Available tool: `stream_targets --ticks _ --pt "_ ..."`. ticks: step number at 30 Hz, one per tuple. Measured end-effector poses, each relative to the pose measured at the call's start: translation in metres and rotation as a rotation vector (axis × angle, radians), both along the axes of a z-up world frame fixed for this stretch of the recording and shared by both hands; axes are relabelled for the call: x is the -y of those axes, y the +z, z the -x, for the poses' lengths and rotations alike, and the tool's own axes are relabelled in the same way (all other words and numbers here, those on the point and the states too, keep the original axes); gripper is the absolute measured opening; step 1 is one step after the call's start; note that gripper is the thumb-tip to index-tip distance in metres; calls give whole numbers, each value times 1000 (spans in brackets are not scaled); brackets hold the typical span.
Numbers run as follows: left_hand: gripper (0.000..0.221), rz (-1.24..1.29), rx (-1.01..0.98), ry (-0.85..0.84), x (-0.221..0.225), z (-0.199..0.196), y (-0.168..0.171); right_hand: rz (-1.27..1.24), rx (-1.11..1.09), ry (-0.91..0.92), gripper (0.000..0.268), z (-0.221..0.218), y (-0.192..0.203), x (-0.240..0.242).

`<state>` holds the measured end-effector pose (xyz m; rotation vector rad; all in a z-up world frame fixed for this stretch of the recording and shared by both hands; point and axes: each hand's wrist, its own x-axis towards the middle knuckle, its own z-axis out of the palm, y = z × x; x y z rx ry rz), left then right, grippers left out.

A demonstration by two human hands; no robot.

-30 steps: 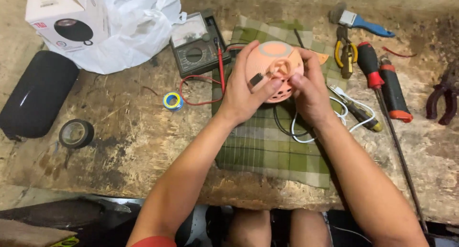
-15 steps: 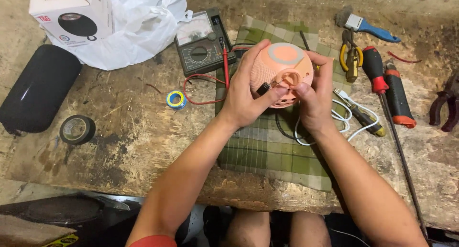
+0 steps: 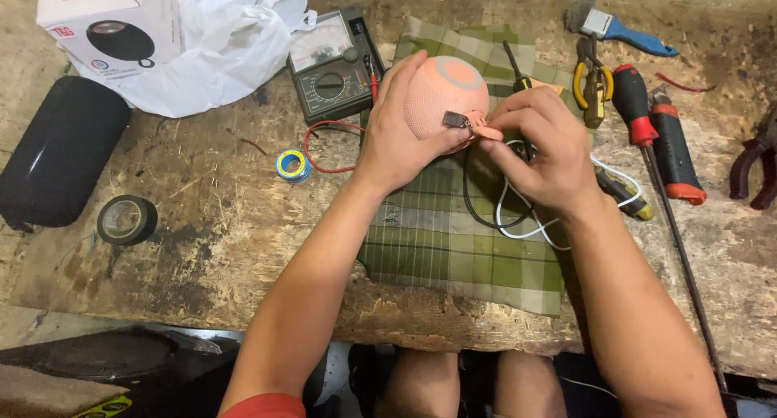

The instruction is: Reassembling a small portable speaker by fitting internal components and securing the housing with screws.

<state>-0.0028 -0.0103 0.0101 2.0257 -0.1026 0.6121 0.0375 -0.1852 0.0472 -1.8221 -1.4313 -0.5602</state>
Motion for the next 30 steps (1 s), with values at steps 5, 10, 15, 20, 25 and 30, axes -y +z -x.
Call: stream_targets --ticks 5,10,15,20,25,30 --pt "77 27 -45 -18 -2 0 -1 -16 -41 60 23 -2 -7 -3" --pt "73 -9 14 -83 -2 0 -3 -103 -441 -150 16 0 -21 -9" --pt "68 -2 88 -120 -1 1 -5 -30 -838 -181 48 -5 -13 -10" --pt "65 36 150 -142 6 4 -3 -66 -1091 -11 74 -7 -17 -10" --pt "64 36 207 -153 8 10 3 -146 -972 42 70 -2 -23 -11" --pt "61 40 276 -152 10 13 5 -223 -840 25 62 6 -19 -13"
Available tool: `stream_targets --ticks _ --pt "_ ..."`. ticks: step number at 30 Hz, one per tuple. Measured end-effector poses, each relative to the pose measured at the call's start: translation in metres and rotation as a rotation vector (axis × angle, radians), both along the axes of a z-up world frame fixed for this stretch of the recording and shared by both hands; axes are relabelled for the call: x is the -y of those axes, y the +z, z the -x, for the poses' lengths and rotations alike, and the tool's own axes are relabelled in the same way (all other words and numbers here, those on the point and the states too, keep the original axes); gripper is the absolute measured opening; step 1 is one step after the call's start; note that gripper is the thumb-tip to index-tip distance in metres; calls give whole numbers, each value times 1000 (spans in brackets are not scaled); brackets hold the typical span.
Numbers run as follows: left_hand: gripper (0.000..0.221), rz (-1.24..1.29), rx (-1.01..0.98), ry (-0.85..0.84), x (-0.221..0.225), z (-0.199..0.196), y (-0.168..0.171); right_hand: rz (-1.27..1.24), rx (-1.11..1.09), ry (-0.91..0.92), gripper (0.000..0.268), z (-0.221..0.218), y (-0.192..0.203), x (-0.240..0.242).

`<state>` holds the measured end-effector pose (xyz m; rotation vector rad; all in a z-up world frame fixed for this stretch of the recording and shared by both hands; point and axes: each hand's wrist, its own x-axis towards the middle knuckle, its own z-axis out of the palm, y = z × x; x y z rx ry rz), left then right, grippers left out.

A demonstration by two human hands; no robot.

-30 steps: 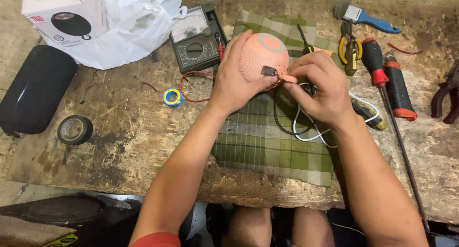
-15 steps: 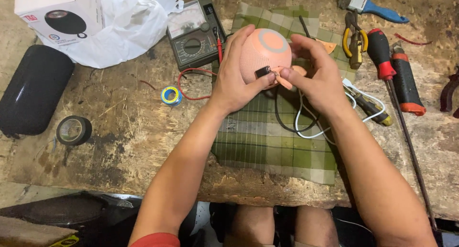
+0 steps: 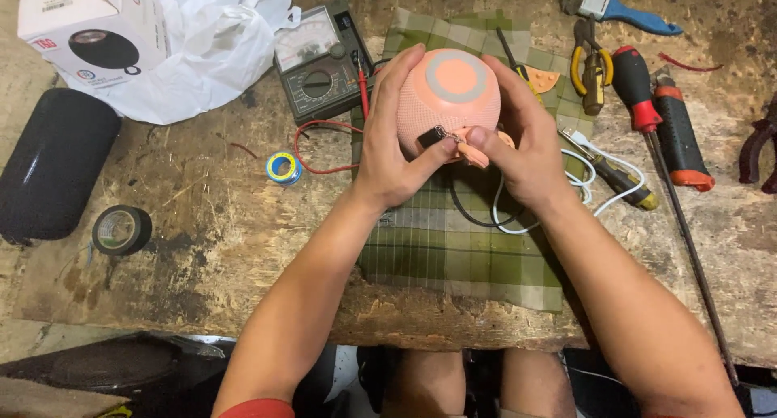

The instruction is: Reassembling a small portable speaker by fitting internal components and securing the housing with screws.

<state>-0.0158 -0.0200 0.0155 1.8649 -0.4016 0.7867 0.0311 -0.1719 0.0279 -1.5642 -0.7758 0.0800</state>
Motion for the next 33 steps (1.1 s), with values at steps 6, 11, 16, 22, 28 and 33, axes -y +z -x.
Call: stream_targets --ticks 6,11,16,22,28,33 --pt "59 33 57 11 6 1 0 -49 39 -36 58 6 3 -1" --pt "56 118 -37 -12 5 -3 5 -82 -51 -55 64 1 2 -3" --pt "57 259 -134 -65 7 -2 5 -304 -285 183 69 0 0 -1" --pt "63 339 -142 -74 8 -5 0 95 170 -24 68 3 -3 1" --pt "60 438 -371 -214 4 -9 -6 70 8 -122 62 -9 -17 -1" --pt "70 352 -396 -113 3 -9 -7 -210 -130 -25 55 -15 -34 -4"
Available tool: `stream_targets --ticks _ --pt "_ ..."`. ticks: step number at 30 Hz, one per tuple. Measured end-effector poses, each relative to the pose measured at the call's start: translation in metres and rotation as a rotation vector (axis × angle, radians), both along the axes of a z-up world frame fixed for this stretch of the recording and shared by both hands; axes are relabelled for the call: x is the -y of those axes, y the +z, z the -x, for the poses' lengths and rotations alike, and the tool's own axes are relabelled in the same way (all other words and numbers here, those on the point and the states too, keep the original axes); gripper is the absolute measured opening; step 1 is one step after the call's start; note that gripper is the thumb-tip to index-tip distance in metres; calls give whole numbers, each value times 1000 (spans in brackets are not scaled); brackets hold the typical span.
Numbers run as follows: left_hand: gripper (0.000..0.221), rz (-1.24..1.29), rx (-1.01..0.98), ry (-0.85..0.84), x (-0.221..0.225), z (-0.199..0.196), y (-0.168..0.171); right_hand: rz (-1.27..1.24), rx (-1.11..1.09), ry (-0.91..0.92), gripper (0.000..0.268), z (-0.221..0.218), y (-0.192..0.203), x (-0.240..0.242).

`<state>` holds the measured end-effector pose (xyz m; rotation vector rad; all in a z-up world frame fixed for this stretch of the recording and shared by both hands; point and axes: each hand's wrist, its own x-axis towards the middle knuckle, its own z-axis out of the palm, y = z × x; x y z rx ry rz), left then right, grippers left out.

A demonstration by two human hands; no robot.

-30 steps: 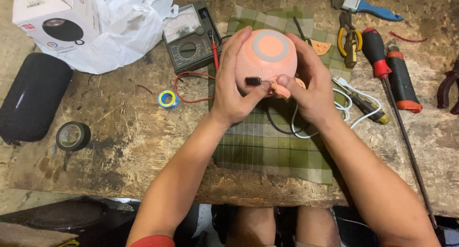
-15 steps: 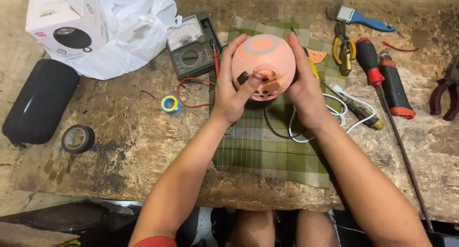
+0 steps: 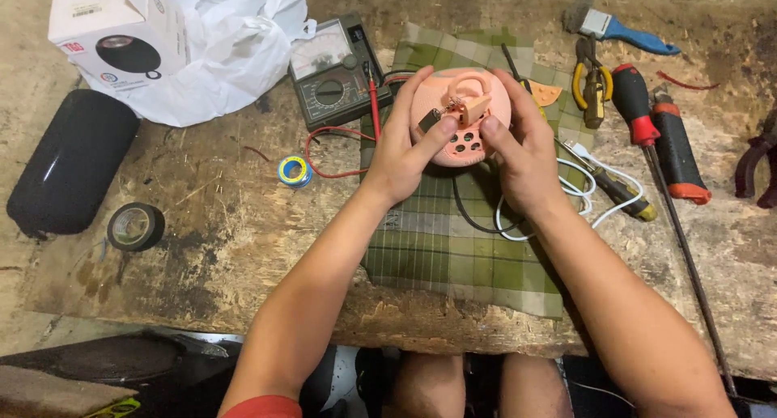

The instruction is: Reassembling a small portable speaker by fitting internal components and securing the housing with screws.

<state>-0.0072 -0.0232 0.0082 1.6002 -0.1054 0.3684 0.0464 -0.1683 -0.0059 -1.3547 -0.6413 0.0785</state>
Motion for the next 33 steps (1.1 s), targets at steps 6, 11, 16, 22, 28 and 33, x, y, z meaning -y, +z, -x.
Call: stream_targets --ticks 6,11,16,22,28,33 --pt "69 -22 -66 -1 -2 4 7 40 -1 -33 51 5 2 0" --pt "65 17 -110 -8 2 4 13 96 -50 -24 52 4 4 1" --pt "48 -132 6 155 -7 -9 -4 173 -139 17 62 6 21 3" --pt "41 -216 69 235 -3 -11 -9 228 405 -129 43 9 23 3" --pt "43 -256 115 262 -1 -10 -11 175 392 -209 17 3 15 2" --pt "44 -245 129 293 -3 -11 -12 106 418 -358 6 -16 12 17"
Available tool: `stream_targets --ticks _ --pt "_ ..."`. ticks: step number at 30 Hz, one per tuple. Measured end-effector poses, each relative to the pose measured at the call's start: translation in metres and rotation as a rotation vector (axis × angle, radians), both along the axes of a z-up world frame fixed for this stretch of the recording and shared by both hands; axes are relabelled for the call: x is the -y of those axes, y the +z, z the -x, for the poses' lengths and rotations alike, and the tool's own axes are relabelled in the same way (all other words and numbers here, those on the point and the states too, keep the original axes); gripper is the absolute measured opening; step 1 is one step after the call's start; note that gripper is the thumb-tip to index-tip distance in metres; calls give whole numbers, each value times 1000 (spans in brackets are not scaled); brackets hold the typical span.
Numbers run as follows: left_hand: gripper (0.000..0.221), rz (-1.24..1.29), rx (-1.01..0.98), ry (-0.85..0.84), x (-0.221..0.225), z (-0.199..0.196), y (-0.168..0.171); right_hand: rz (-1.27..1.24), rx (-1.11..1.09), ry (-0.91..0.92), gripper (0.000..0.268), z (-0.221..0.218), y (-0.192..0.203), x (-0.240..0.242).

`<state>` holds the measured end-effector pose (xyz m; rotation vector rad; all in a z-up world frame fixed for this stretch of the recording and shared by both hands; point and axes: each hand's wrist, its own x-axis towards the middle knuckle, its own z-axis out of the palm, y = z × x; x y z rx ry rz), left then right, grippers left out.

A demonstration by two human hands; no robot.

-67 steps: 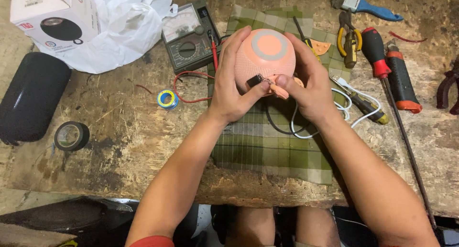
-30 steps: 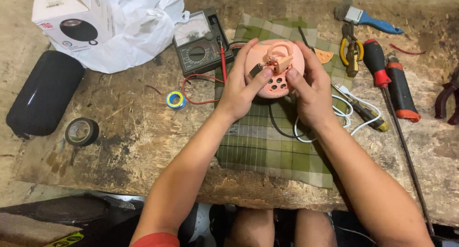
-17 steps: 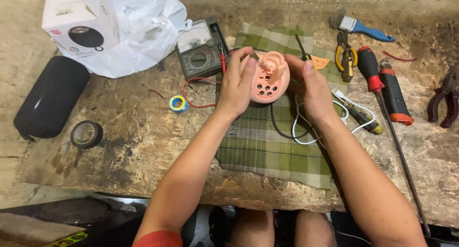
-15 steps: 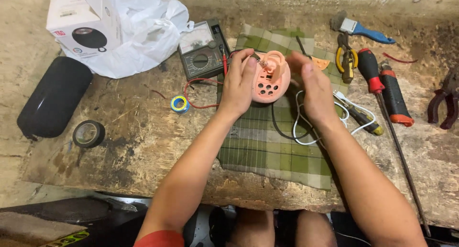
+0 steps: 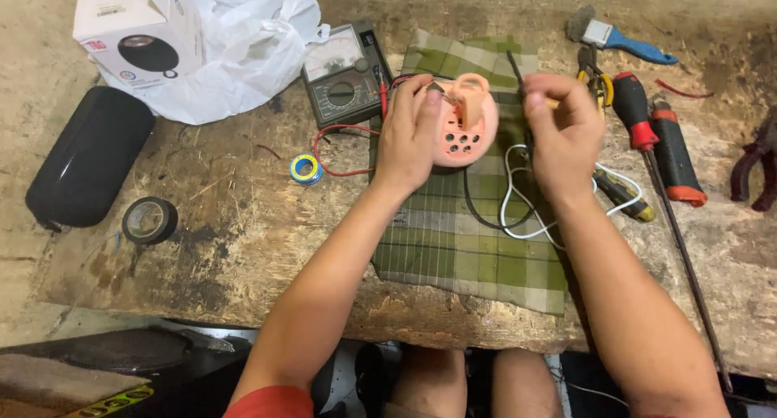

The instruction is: Reassembling a small portable speaker by fitting internal components and securing the housing with screws.

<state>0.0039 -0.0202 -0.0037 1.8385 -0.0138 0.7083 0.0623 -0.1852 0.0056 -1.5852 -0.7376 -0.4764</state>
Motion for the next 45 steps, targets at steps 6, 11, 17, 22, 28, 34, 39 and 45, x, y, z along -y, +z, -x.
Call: stream_targets --ticks 6,11,17,22,28,34,39,45 --pt "37 15 -12 101 -6 -1 7 77 145 -483 13 -30 10 47" --pt "48 11 -140 -2 -1 6 23 384 129 -488 10 -45 -6 59" --pt "53 -139 -110 -37 -1 7 18 960 -229 -298 38 -19 6 26" --pt "51 -182 76 36 -5 0 -1 990 -35 -391 32 -38 -30 40" --pt "62 -394 -22 92 -9 9 6 269 -22 -245 9 -35 -39 38" --pt "53 -346 87 140 -14 17 3 -138 -178 119 35 24 -15 1" --pt "37 -301 170 319 -36 30 17 243 260 101 31 65 10 -15" --pt "23 -379 -426 676 -119 123 42 272 344 68 32 62 8 -15"
